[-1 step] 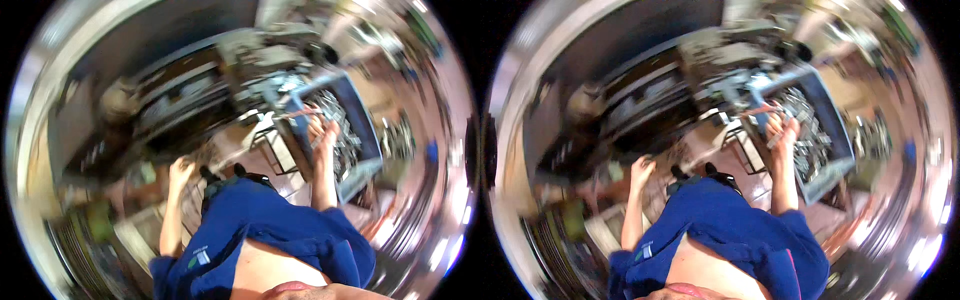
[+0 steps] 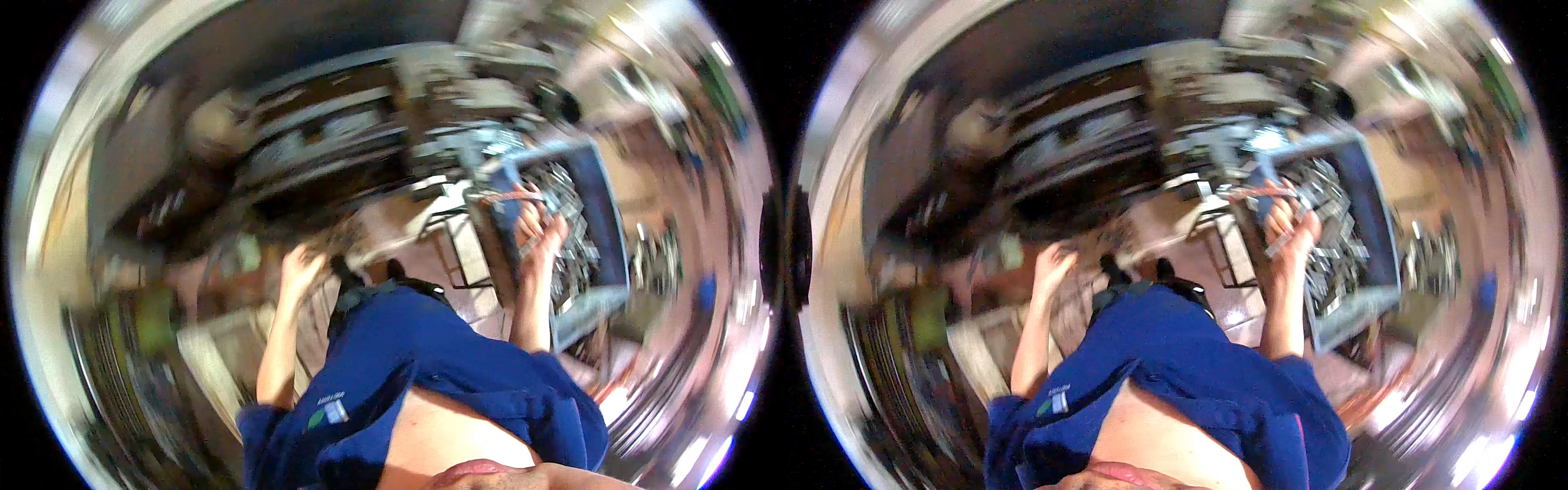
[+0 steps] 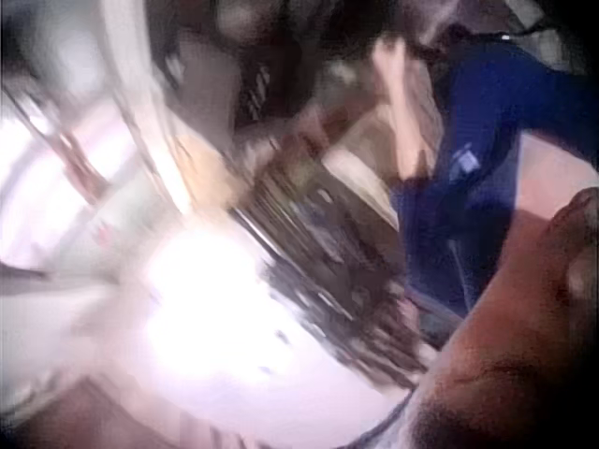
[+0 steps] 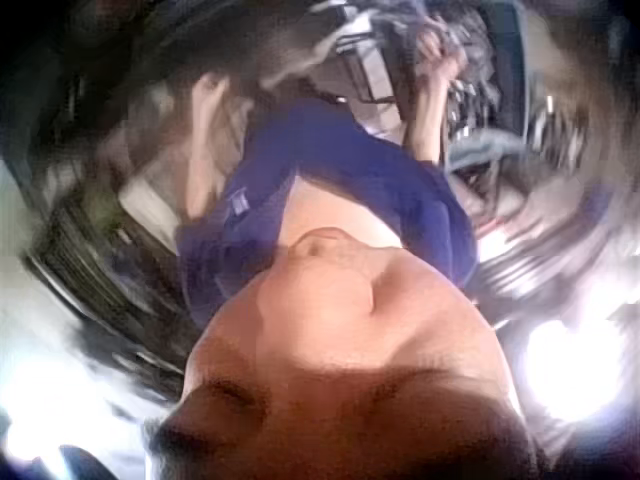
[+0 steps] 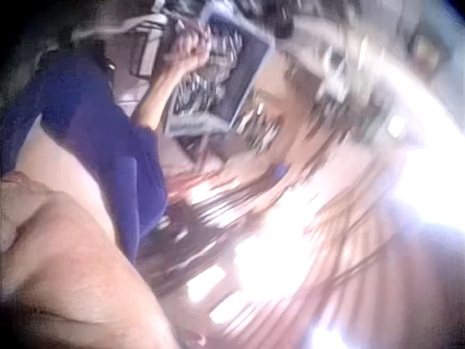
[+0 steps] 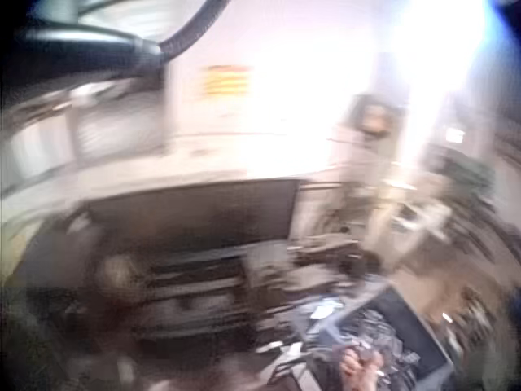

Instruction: The person operates a lathe machine to machine small metal rods. They repeatedly pick up a rod from a bin, secure it in the lathe chuck, and use a cutting tool to shape the metal while the machine runs. After machining, they remove the finished part and place it into a collection bin.

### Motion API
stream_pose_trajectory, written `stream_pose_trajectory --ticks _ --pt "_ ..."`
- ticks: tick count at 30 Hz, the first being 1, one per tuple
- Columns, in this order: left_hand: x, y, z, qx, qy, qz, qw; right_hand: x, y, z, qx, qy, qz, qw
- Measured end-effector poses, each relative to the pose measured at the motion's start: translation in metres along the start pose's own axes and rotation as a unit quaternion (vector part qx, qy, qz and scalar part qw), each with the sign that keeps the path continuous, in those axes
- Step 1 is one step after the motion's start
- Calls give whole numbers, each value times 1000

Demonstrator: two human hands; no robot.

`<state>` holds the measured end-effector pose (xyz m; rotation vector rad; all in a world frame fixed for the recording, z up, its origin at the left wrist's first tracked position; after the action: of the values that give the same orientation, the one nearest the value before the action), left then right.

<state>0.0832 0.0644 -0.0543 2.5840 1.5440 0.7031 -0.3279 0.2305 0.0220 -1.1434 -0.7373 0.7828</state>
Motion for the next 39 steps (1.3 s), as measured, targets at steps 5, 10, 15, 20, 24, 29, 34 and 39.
stream_pose_trajectory --ticks 5,10,15,20,24,29,34,39 --pt "78 43 67 -189 99 -111 970 29 26 -68 8 -159 27 987" --pt "176 88 146 -11 129 -338 932 43 13 -134 131 -314 36 940" --pt "285 147 247 52 260 -446 855 56 -7 -190 131 -371 67 917" --pt "331 172 290 -267 422 -304 811 77 -16 -233 158 -391 32 906" --pt "328 146 321 -397 368 -181 821 95 -37 -270 222 -420 17 880" --pt "308 140 361 -500 321 -36 803 108 -47 -292 267 -427 29 863" --pt "303 153 334 -494 317 -20 810 124 -49 -293 276 -426 37 861" --pt "295 176 255 -361 273 -268 850 101 -36 -298 323 -482 10 814"
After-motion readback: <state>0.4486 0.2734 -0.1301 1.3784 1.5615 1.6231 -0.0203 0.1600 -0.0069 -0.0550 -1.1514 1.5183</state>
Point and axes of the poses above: each hand's wrist, its own x-axis away from the middle knuckle, its own y-axis out of the back of the hand, z = x × y, the point moved 4 cm from there along -x, towards the middle knuckle, and after that the axes turned 9 degrees about -x, right-handed, at the moved point
